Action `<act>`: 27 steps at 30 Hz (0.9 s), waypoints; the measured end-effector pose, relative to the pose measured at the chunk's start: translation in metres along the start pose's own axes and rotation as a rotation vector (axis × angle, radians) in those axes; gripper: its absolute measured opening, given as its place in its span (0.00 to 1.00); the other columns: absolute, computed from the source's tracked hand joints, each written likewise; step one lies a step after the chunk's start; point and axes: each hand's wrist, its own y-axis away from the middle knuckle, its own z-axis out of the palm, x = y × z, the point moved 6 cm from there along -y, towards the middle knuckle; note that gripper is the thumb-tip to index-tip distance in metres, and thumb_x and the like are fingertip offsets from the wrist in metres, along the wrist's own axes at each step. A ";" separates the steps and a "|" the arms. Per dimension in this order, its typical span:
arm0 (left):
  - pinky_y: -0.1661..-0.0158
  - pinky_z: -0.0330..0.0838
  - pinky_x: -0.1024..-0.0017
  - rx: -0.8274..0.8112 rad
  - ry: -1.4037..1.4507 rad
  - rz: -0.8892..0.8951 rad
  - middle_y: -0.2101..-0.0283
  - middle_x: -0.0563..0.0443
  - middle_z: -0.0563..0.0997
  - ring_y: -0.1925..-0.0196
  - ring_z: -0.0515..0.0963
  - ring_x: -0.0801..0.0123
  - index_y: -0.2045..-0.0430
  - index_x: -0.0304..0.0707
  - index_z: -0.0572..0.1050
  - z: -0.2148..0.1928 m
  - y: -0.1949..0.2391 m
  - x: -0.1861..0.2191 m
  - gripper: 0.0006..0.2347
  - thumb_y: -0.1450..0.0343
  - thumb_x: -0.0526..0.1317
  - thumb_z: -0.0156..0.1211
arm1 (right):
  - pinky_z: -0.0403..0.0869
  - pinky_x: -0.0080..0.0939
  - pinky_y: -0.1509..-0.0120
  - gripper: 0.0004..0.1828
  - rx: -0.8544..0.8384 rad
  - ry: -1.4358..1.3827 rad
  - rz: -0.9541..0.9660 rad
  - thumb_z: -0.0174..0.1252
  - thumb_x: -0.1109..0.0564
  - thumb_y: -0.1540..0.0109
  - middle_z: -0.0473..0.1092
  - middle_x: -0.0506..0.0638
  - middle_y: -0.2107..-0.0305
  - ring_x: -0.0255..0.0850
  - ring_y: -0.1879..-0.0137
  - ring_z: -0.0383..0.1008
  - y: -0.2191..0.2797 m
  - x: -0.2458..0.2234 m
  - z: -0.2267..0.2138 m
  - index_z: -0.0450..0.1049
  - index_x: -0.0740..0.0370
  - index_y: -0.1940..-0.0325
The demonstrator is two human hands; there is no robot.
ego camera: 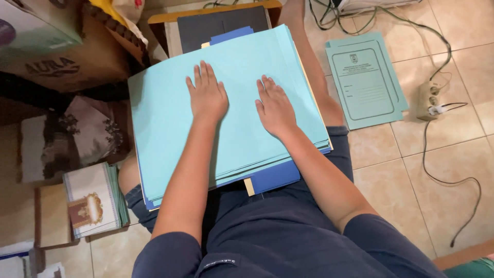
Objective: The person is pressing down on a stack of light blue folders to flatten them and flipping through the stack to organize them.
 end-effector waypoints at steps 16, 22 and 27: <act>0.27 0.33 0.46 0.060 -0.047 0.012 0.22 0.38 0.46 0.20 0.40 0.52 0.27 0.27 0.46 0.008 -0.056 -0.009 0.27 0.20 0.45 0.32 | 0.44 0.49 0.17 0.31 0.011 0.125 0.013 0.37 0.50 0.28 0.48 0.61 0.24 0.50 0.19 0.45 -0.002 0.008 0.017 0.52 0.70 0.23; 0.27 0.30 0.45 0.052 -0.050 0.000 0.21 0.36 0.42 0.20 0.36 0.51 0.26 0.25 0.44 0.007 -0.040 0.001 0.28 0.20 0.47 0.28 | 0.44 0.48 0.18 0.31 0.003 0.132 0.012 0.38 0.51 0.28 0.48 0.60 0.24 0.49 0.19 0.44 0.001 0.002 0.006 0.52 0.69 0.23; 0.27 0.35 0.44 -0.033 -0.044 0.042 0.21 0.38 0.47 0.19 0.42 0.49 0.26 0.29 0.49 -0.007 0.054 0.031 0.26 0.20 0.45 0.31 | 0.42 0.50 0.16 0.32 -0.079 0.107 0.034 0.38 0.51 0.26 0.46 0.63 0.23 0.52 0.17 0.43 -0.002 0.006 0.015 0.49 0.68 0.20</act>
